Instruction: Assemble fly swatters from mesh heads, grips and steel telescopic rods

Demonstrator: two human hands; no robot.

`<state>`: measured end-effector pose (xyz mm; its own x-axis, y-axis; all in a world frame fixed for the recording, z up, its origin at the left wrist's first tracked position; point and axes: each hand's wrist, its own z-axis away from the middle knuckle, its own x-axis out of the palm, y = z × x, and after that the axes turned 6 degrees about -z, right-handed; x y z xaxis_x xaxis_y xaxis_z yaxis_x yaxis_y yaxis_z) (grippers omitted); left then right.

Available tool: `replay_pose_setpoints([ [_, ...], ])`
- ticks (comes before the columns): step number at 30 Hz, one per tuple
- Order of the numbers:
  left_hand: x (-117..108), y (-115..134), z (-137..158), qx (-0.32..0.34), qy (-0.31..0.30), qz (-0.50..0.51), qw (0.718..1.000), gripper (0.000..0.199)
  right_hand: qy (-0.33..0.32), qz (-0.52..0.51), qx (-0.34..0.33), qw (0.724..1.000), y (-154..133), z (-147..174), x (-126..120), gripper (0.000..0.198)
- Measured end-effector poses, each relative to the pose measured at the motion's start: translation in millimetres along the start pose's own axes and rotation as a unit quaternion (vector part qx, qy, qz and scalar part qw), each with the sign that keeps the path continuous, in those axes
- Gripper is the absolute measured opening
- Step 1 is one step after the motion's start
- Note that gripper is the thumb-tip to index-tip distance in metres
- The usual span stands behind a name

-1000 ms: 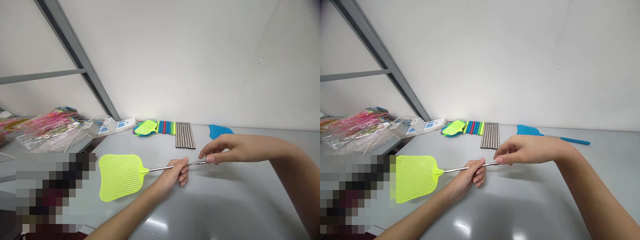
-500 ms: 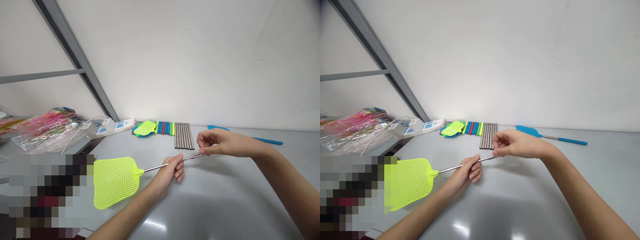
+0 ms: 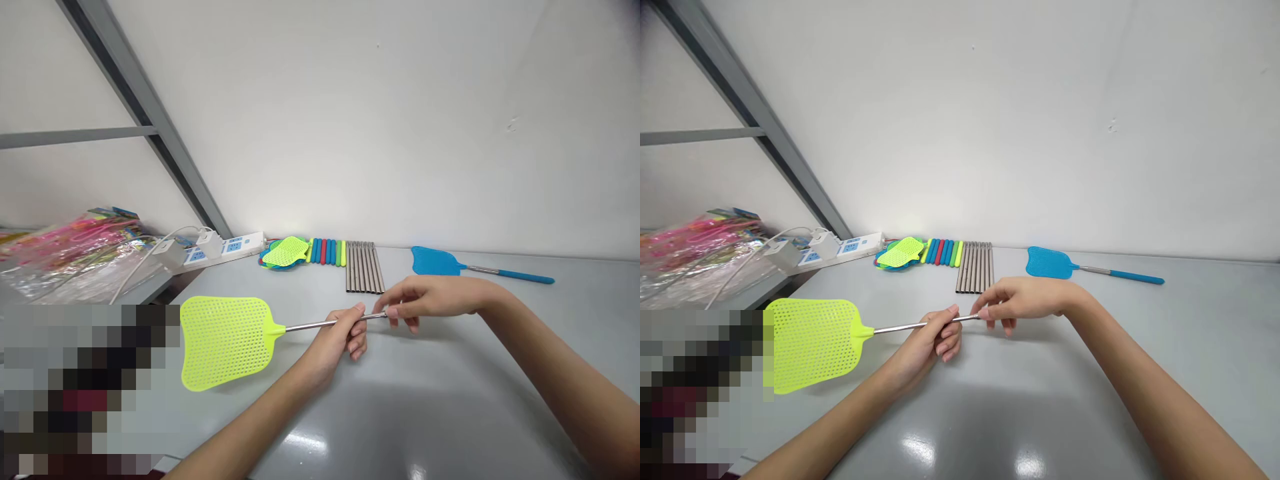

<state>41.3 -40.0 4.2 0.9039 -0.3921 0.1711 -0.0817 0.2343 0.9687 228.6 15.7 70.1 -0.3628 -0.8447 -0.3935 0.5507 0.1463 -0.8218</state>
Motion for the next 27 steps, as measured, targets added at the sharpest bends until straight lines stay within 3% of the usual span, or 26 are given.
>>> replay_pose_setpoints([
  [2, 0.0, -0.5, 0.0, -0.001, 0.001, 0.0, 1.0, 0.041, -0.032, 0.019, 0.006, 0.999, 1.1, -0.8, 1.3, 0.032],
  [6, 1.4, -0.5, 0.2, 0.013, 0.018, 0.014, 1.0, 0.042, -0.002, 0.035, -0.013, 0.999, 0.6, -5.0, 3.7, 0.029],
  [16, 0.1, -0.4, -0.4, -0.004, 0.059, -0.021, 0.998, 0.033, -0.018, -0.123, 0.003, 0.992, 7.1, -19.6, 10.1, 0.02],
  [21, 1.0, -5.0, -2.2, -0.012, 0.032, -0.031, 0.999, 0.03, -0.056, -0.211, 0.025, 0.975, 9.6, -25.6, 16.0, 0.02],
  [27, -2.8, -9.2, -4.7, -0.049, -0.012, 0.026, 0.998, 0.033, -0.071, -0.246, 0.02, 0.966, 11.8, -31.2, 26.5, 0.021],
])
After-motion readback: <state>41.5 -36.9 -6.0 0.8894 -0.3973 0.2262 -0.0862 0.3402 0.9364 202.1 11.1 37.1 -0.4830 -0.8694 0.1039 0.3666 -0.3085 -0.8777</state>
